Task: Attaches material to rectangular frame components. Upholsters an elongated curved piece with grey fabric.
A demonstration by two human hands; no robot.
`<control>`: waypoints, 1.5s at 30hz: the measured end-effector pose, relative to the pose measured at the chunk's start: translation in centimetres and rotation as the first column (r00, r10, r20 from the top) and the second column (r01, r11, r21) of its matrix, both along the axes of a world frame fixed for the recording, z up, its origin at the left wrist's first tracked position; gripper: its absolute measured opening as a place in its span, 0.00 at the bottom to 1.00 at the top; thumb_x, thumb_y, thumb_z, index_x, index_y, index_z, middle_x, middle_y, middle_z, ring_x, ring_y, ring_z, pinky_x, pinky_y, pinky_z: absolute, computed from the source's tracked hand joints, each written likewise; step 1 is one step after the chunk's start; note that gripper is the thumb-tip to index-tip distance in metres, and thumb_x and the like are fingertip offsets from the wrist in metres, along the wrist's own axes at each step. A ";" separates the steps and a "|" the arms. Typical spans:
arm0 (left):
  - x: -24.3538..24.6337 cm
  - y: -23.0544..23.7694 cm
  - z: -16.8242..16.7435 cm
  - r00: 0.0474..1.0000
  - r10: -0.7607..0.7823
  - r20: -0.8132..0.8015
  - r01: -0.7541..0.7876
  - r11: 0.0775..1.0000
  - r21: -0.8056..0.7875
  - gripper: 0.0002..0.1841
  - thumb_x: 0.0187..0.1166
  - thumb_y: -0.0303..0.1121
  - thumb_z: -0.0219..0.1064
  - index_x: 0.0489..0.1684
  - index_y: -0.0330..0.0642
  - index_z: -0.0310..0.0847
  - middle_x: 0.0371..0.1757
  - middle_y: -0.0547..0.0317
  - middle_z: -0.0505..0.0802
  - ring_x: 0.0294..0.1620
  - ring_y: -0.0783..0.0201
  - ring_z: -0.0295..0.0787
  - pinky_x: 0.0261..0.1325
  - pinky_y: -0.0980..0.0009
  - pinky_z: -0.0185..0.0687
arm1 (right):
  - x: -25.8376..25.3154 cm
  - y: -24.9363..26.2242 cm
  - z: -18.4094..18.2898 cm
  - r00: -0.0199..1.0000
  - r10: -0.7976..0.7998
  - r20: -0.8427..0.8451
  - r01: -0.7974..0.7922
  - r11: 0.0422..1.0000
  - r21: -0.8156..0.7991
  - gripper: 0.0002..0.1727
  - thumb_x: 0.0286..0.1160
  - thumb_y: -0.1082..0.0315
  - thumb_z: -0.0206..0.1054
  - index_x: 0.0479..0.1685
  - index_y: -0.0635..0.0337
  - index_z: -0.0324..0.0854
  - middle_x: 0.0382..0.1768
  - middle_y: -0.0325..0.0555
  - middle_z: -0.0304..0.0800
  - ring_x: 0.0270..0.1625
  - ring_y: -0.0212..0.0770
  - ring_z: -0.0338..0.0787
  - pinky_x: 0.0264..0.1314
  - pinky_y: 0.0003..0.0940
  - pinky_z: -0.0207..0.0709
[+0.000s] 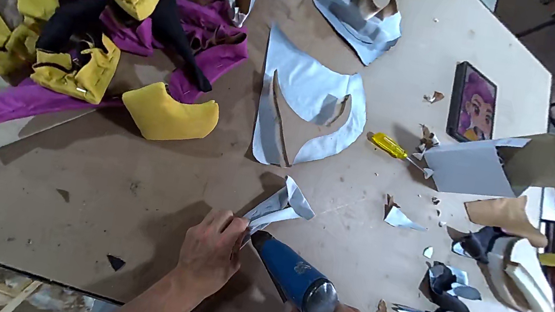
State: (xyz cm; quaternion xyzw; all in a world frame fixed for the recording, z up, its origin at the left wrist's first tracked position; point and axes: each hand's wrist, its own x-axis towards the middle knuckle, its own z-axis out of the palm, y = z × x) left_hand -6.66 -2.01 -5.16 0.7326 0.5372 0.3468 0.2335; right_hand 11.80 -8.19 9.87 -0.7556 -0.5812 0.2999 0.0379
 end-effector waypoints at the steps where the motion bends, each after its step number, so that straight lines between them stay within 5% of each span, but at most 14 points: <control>1: 0.0 0.0 0.0 1.000 0.005 0.001 -0.005 1.000 0.001 0.09 0.76 0.33 0.64 0.41 0.48 0.92 0.29 0.59 0.88 0.30 0.61 0.88 0.26 0.67 0.84 | -0.2 0.2 -0.2 1.000 0.007 0.016 -0.007 1.000 0.001 0.11 0.59 0.57 0.75 0.34 0.54 0.91 0.20 0.39 0.89 0.24 0.36 0.89 0.26 0.43 0.80; 10: -0.6 1.1 -0.2 0.999 -0.047 0.014 0.048 0.997 -0.067 0.15 0.83 0.40 0.59 0.35 0.49 0.94 0.27 0.63 0.88 0.27 0.66 0.87 0.28 0.68 0.86 | -0.8 0.0 0.4 0.994 0.108 -0.022 -0.110 0.988 -0.108 0.18 0.57 0.59 0.76 0.47 0.54 0.93 0.27 0.44 0.94 0.29 0.45 0.93 0.31 0.53 0.83; 15: -1.4 1.8 0.6 0.990 -0.078 0.120 0.103 0.972 -0.212 0.11 0.80 0.38 0.65 0.36 0.47 0.94 0.32 0.64 0.93 0.35 0.69 0.90 0.42 0.69 0.90 | 3.0 -3.9 -1.2 0.961 -0.094 0.258 0.082 0.995 0.058 0.26 0.58 0.60 0.77 0.58 0.64 0.89 0.34 0.57 0.95 0.33 0.61 0.94 0.35 0.68 0.82; 17: -1.8 2.7 2.4 0.978 -0.085 0.190 0.162 0.885 -0.437 0.10 0.81 0.38 0.67 0.40 0.45 0.92 0.36 0.64 0.93 0.38 0.71 0.91 0.46 0.70 0.89 | 5.7 -5.4 -3.2 0.922 -0.182 0.341 0.154 0.982 0.109 0.30 0.63 0.58 0.76 0.66 0.66 0.84 0.42 0.64 0.94 0.41 0.69 0.93 0.41 0.73 0.81; 20: -2.2 3.8 5.9 0.934 -0.119 0.336 0.332 0.635 -0.697 0.09 0.80 0.39 0.69 0.43 0.45 0.90 0.35 0.66 0.92 0.35 0.74 0.88 0.44 0.73 0.85 | 7.8 -6.5 -4.2 0.907 -0.135 0.399 0.076 0.984 0.159 0.38 0.67 0.49 0.74 0.77 0.63 0.79 0.57 0.68 0.89 0.54 0.72 0.90 0.48 0.74 0.81; 24: -2.0 2.5 9.8 0.807 -0.164 0.568 0.580 0.402 -0.708 0.07 0.80 0.36 0.70 0.41 0.42 0.87 0.31 0.67 0.89 0.31 0.74 0.85 0.39 0.75 0.84 | 3.0 -5.7 -0.8 0.960 0.192 0.206 -0.264 0.869 0.418 0.38 0.65 0.53 0.79 0.81 0.44 0.76 0.79 0.59 0.78 0.81 0.70 0.74 0.73 0.74 0.71; 27: -1.6 0.7 12.0 0.678 -0.122 0.725 0.731 0.214 -0.648 0.05 0.81 0.35 0.67 0.40 0.44 0.85 0.32 0.70 0.90 0.33 0.77 0.87 0.42 0.76 0.86 | 0.2 -5.9 -2.6 0.929 0.348 0.126 -0.352 0.724 0.593 0.40 0.70 0.46 0.75 0.85 0.42 0.68 0.82 0.47 0.77 0.86 0.56 0.71 0.85 0.64 0.64; 30: -1.7 -1.8 13.2 0.641 -0.045 0.766 0.759 0.182 -0.625 0.05 0.82 0.34 0.64 0.38 0.48 0.86 0.31 0.72 0.90 0.31 0.79 0.86 0.38 0.78 0.85 | -0.6 -6.8 -3.7 0.932 0.359 0.054 -0.292 0.653 0.698 0.28 0.82 0.51 0.64 0.78 0.53 0.72 0.64 0.46 0.88 0.73 0.44 0.84 0.88 0.52 0.63; 32: -2.4 -2.9 13.4 0.681 -0.140 0.719 0.698 0.421 -0.580 0.07 0.84 0.33 0.62 0.46 0.48 0.87 0.35 0.73 0.92 0.31 0.79 0.86 0.34 0.79 0.85 | -0.5 -7.7 -3.7 0.920 0.392 -0.018 -0.275 0.678 0.682 0.27 0.81 0.54 0.66 0.74 0.57 0.74 0.56 0.49 0.90 0.63 0.45 0.90 0.84 0.48 0.70; 34: -3.7 -2.4 13.2 0.677 -0.380 0.630 0.694 0.614 -0.375 0.17 0.89 0.42 0.58 0.67 0.45 0.84 0.57 0.63 0.91 0.46 0.72 0.89 0.46 0.73 0.88 | -0.1 -8.9 -4.1 0.893 0.434 -0.120 -0.263 0.718 0.644 0.24 0.80 0.55 0.68 0.69 0.58 0.76 0.56 0.50 0.91 0.64 0.47 0.90 0.78 0.43 0.77; 36: -4.3 -1.6 14.2 0.554 -0.567 0.610 0.814 0.524 -0.251 0.24 0.90 0.50 0.55 0.76 0.47 0.78 0.74 0.54 0.85 0.61 0.64 0.88 0.58 0.67 0.88 | -0.1 -10.2 -4.4 0.863 0.441 -0.246 -0.226 0.773 0.593 0.21 0.81 0.53 0.69 0.61 0.58 0.79 0.52 0.50 0.91 0.61 0.45 0.91 0.70 0.38 0.82; 38: -3.9 -1.7 14.9 0.432 -0.653 0.622 0.901 0.340 -0.269 0.26 0.88 0.50 0.58 0.79 0.46 0.76 0.78 0.51 0.81 0.65 0.64 0.85 0.61 0.68 0.86 | -0.7 -11.2 -4.4 0.826 0.422 -0.375 -0.175 0.823 0.541 0.20 0.78 0.53 0.72 0.54 0.62 0.82 0.46 0.52 0.92 0.52 0.44 0.93 0.56 0.36 0.87; 41: -2.8 -1.8 14.0 0.342 -0.687 0.641 0.919 0.100 -0.382 0.26 0.87 0.42 0.62 0.81 0.42 0.74 0.69 0.51 0.85 0.62 0.65 0.85 0.64 0.67 0.85 | -1.6 -11.9 -5.1 0.779 0.393 -0.488 -0.111 0.853 0.510 0.20 0.78 0.51 0.73 0.47 0.62 0.86 0.48 0.54 0.93 0.53 0.41 0.93 0.57 0.33 0.87; 45: -1.8 -1.4 10.4 0.181 -0.655 0.734 0.935 -0.117 -0.335 0.16 0.87 0.35 0.61 0.62 0.37 0.88 0.52 0.51 0.90 0.55 0.64 0.86 0.60 0.67 0.83 | -2.5 -12.9 -8.4 0.826 0.290 -0.483 -0.012 0.866 0.500 0.21 0.75 0.46 0.73 0.33 0.56 0.88 0.45 0.50 0.87 0.53 0.42 0.85 0.57 0.33 0.81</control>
